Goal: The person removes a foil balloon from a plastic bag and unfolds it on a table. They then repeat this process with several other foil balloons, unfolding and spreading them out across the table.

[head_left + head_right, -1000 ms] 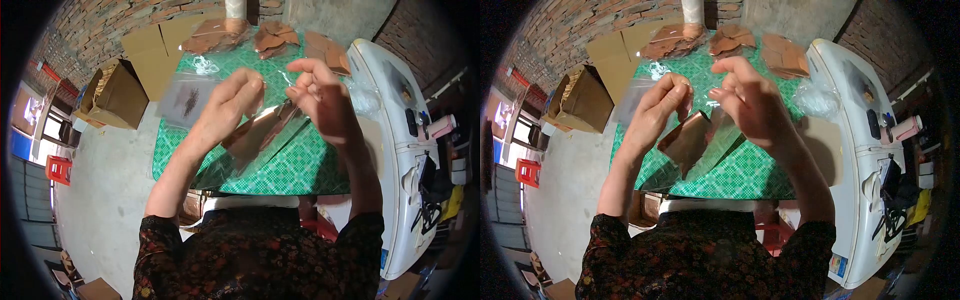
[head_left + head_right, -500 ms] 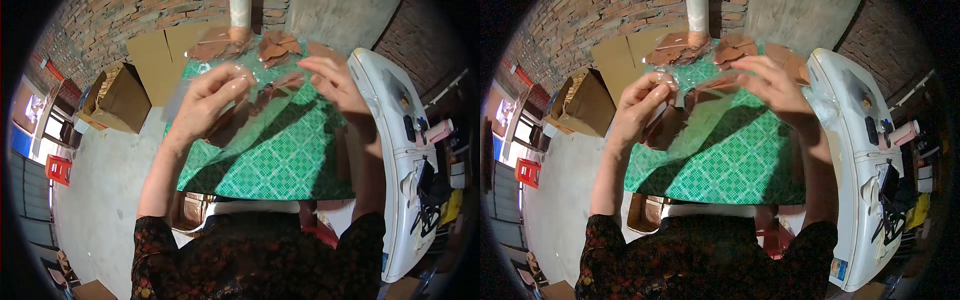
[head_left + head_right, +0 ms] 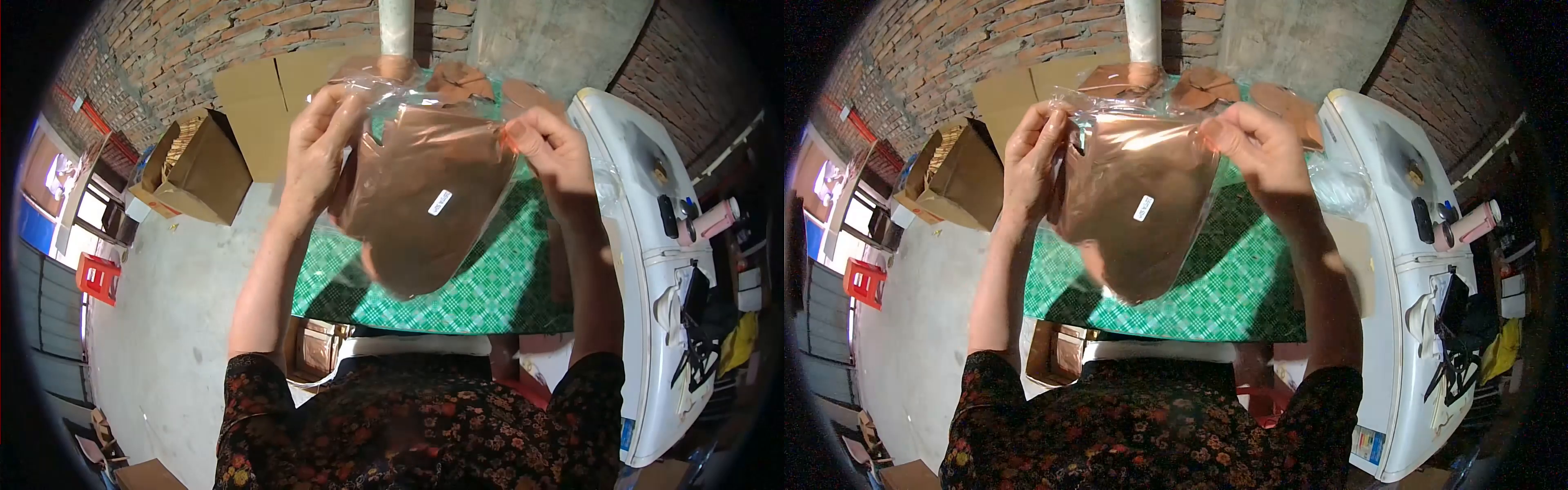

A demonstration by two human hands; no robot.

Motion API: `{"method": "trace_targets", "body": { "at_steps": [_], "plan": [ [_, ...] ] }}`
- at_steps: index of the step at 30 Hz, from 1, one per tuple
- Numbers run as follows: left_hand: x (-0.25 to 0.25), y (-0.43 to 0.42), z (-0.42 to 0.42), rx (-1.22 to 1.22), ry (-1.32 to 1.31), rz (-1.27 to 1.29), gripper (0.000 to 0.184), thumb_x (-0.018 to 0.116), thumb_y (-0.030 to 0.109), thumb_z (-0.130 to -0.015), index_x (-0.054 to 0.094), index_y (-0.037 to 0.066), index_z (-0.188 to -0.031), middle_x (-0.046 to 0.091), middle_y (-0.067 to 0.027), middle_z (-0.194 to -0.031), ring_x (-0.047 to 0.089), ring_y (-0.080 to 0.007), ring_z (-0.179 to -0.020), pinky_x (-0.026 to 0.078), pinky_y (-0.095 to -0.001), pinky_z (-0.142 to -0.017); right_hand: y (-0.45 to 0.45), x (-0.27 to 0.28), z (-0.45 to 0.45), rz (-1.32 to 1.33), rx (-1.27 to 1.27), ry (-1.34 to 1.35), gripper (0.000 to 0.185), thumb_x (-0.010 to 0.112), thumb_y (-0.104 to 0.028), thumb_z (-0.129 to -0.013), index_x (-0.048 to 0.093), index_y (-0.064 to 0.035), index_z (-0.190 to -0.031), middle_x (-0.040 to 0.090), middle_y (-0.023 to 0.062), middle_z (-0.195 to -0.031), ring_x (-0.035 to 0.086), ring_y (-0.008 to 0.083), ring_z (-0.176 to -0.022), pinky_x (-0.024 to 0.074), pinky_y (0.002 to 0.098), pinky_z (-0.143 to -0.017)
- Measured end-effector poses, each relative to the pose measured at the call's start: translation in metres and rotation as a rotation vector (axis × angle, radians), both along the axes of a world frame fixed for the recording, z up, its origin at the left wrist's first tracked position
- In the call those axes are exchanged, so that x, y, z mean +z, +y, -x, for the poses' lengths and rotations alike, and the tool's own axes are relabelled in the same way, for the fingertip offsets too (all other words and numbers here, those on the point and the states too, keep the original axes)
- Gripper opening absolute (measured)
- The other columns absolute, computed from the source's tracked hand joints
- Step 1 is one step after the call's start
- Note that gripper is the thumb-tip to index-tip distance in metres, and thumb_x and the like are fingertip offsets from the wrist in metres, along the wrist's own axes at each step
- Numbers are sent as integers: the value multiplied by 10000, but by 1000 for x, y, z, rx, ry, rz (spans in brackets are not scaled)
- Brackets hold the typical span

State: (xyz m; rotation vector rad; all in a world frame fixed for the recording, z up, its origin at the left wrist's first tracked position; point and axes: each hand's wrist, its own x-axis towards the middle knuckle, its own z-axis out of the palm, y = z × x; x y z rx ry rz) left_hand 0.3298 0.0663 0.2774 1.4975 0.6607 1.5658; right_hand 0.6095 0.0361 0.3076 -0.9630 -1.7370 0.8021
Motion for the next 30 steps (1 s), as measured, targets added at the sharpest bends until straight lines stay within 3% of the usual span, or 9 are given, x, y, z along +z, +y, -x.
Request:
{"method": "trace_targets", "body": {
  "at_steps": [2, 6, 11, 14, 17, 20, 23, 26, 30],
  "plan": [
    [-1, 0, -2, -30, 25, 29, 195, 531, 186, -1039, 598, 27, -1130, 616, 1, -867, 555, -68, -776, 446, -216, -688, -2, 4, 3, -9, -16, 106, 324, 580, -388, -1007, 616, -82, -906, 436, -84, -656, 336, 18, -576, 272, 203, -532],
    [-4, -4, -6, -85, -2, 25, 182, 500, 209, -1053, 568, 53, -1120, 597, -19, -874, 553, -86, -760, 448, -230, -693, -4, 3, 6, 29, -70, 205, 340, 565, -400, -1013, 607, -87, -887, 455, -82, -665, 296, -10, -540, 200, 193, -486],
    [-1, -8, -8, -37, -85, 107, 195, 494, 226, -1055, 562, 52, -1108, 577, -16, -853, 525, -72, -725, 432, -200, -658, -6, 5, 6, 144, -11, 316, 323, 553, -354, -1022, 629, -52, -937, 479, -71, -681, 302, -6, -546, 211, 192, -494],
    [-1, -7, -7, 11, -137, 83, 202, 496, 233, -1053, 554, 48, -1111, 557, -10, -830, 503, -61, -713, 411, -178, -625, -11, 8, 15, 110, -70, 246, 296, 542, -308, -1026, 647, -33, -997, 508, -52, -696, 313, 3, -548, 231, 192, -503],
    [1, -7, -11, 60, -218, 135, 203, 496, 244, -1051, 584, 62, -1054, 538, 18, -819, 489, -66, -746, 403, -203, -664, -4, 0, 16, -111, -94, 146, 297, 542, -289, -1023, 650, -12, -1033, 550, -26, -709, 374, 28, -542, 273, 196, -513],
    [3, -13, -12, -14, -291, 209, 248, 509, 324, -1042, 594, 96, -994, 520, 44, -815, 471, -77, -754, 380, -212, -684, -9, 4, 18, -246, -226, -15, 231, 542, -197, -1017, 628, 17, -1004, 609, 16, -746, 560, 121, -645, 459, 270, -627],
    [-4, -17, -8, -240, -375, 262, 270, 544, 377, -1020, 559, 127, -918, 471, 57, -775, 456, -65, -732, 368, -213, -650, -15, -1, 23, -396, -365, -79, 222, 543, -199, -1013, 631, 3, -998, 609, 37, -715, 557, 111, -670, 447, 258, -644],
    [15, -44, -24, -2, -75, 289, 268, 581, 360, -1004, 531, 128, -880, 440, 66, -749, 440, -41, -710, 350, -203, -611, -11, -7, 18, -424, -355, -101, 237, 539, -218, -1019, 626, 0, -993, 618, 38, -730, 569, 104, -706, 447, 260, -660],
    [1, -32, -21, 87, -179, 303, 259, 632, 309, -985, 624, 52, -1018, 523, 42, -757, 465, -27, -621, 376, -188, -540, -8, -5, 9, -185, -147, 73, 221, 565, -234, -1013, 617, -19, -1014, 635, 30, -778, 582, 95, -753, 451, 270, -670]
  ]
}}
